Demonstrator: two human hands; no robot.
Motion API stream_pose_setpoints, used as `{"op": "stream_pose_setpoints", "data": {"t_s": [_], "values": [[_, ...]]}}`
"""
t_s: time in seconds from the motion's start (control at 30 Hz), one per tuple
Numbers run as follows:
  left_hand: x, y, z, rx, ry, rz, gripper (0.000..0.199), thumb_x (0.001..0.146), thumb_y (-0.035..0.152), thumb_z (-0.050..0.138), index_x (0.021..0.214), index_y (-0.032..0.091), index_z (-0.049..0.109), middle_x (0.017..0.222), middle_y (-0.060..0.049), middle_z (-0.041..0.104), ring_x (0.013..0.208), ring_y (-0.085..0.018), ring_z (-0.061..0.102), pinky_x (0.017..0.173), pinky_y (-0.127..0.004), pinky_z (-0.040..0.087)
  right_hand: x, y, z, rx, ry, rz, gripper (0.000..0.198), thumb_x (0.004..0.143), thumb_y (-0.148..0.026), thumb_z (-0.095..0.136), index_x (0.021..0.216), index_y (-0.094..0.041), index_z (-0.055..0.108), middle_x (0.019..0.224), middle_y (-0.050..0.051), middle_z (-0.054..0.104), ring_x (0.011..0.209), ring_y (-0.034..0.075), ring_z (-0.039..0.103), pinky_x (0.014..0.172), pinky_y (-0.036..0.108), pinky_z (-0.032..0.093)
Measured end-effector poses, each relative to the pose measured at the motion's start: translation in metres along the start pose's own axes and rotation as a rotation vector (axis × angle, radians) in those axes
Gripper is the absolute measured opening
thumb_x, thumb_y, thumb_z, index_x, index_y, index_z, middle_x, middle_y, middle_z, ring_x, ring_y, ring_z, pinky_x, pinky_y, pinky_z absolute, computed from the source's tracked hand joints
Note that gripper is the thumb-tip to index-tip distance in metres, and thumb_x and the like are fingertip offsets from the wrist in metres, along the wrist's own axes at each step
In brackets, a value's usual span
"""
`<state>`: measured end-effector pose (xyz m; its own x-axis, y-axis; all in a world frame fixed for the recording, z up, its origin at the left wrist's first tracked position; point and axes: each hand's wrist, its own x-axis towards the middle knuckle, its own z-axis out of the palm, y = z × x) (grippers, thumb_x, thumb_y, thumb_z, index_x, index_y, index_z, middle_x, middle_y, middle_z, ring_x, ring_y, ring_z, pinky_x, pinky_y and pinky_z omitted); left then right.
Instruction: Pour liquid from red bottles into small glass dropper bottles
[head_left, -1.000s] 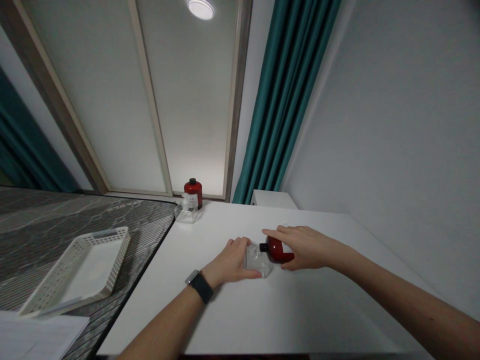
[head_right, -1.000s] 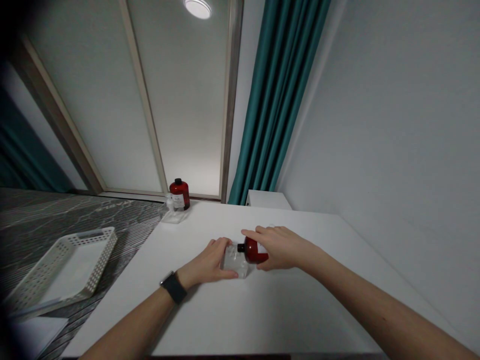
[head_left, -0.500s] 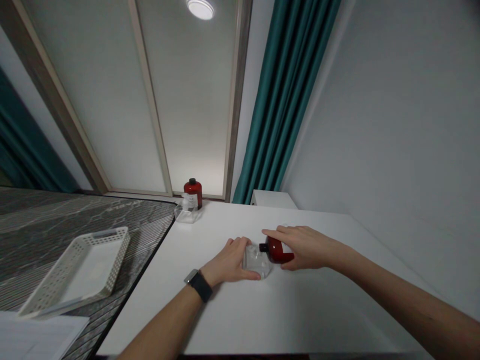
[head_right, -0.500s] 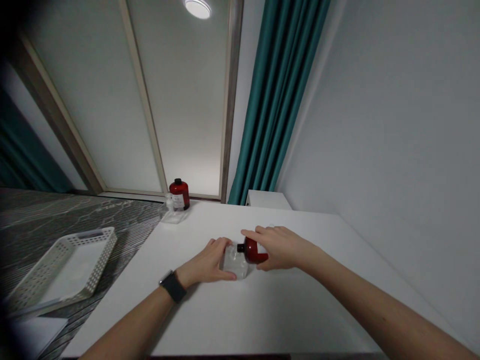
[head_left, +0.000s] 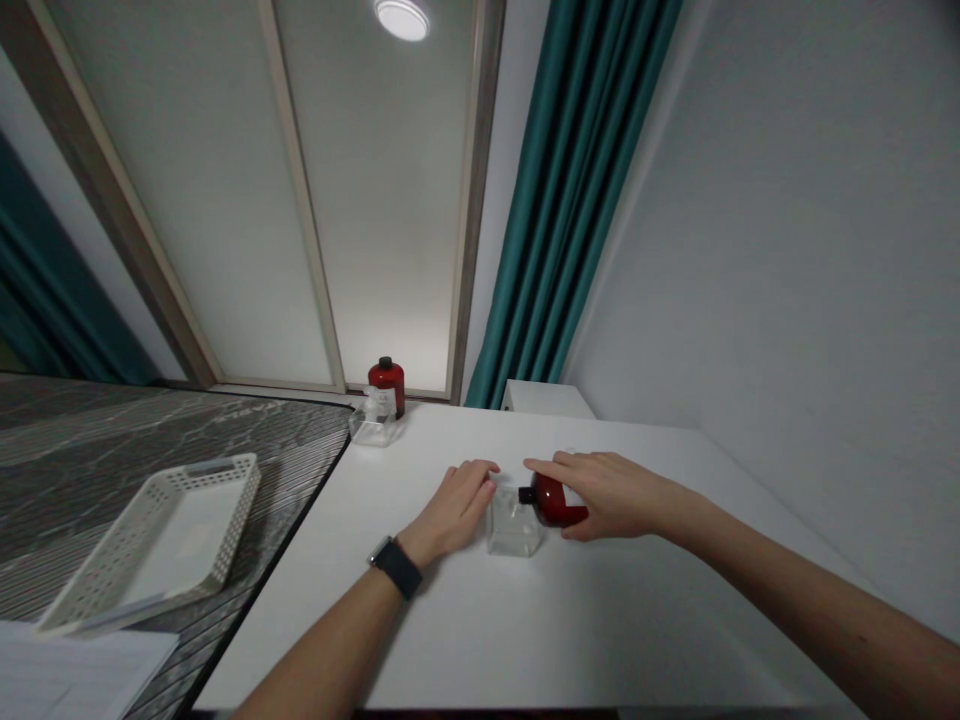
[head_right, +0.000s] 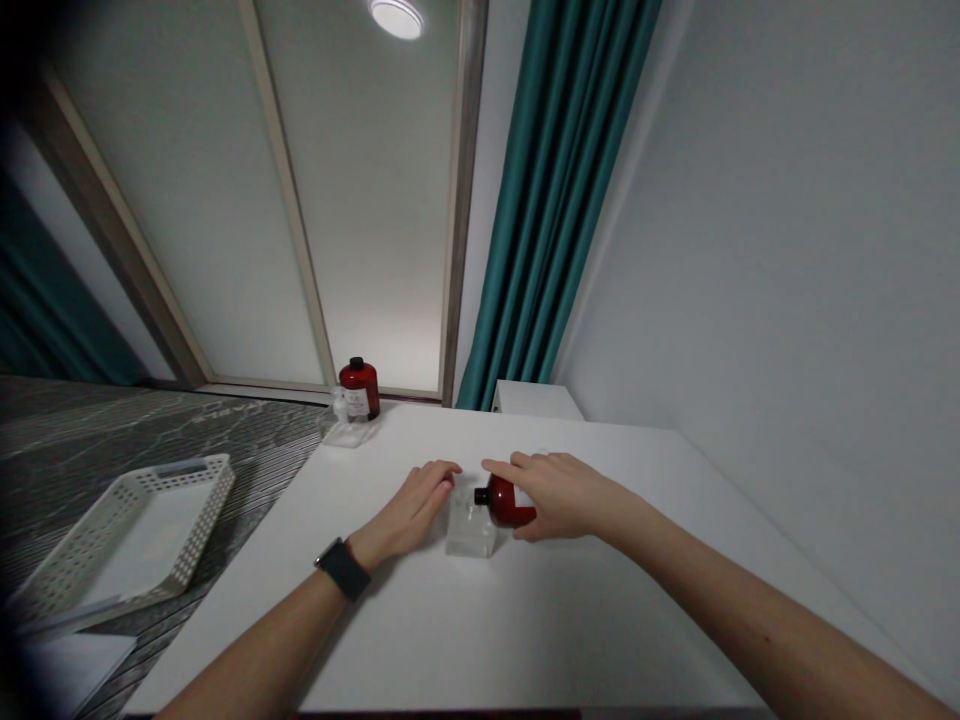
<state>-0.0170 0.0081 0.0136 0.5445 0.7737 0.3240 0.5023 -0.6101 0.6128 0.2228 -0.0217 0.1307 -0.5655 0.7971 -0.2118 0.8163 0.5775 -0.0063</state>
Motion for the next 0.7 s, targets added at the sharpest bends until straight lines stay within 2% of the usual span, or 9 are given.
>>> {"op": "stream_pose_setpoints", "data": {"t_s": [0.23, 0.7], "values": [[0.002, 0.000, 0.008, 0.095, 0.000, -0.023, 0.026, 0.103, 0.029, 0.033, 0.116, 0.020, 0.054, 0.116, -0.008, 0.065, 0.106, -0.025, 0.058, 0.092, -0.041, 0.040, 0.000, 0.000, 0.000, -0.012, 0.004, -0.005, 0.084, 0.075, -0.038, 0.070, 0.151, -0.023, 0.036, 0.122, 0.014, 0.065, 0.099, 0.035, 0.065, 0.080, 0.042, 0.048], [0.003, 0.003, 0.014, 0.153, 0.045, -0.013, 0.022, 0.103, 0.026, 0.035, 0.105, 0.021, 0.056, 0.108, -0.006, 0.067, 0.100, -0.024, 0.059, 0.086, -0.039, 0.041, 0.000, 0.000, 0.000, -0.029, 0.013, -0.009, 0.084, 0.075, -0.037, 0.071, 0.150, -0.024, 0.036, 0.120, 0.012, 0.065, 0.097, 0.033, 0.066, 0.078, 0.040, 0.047]]}}
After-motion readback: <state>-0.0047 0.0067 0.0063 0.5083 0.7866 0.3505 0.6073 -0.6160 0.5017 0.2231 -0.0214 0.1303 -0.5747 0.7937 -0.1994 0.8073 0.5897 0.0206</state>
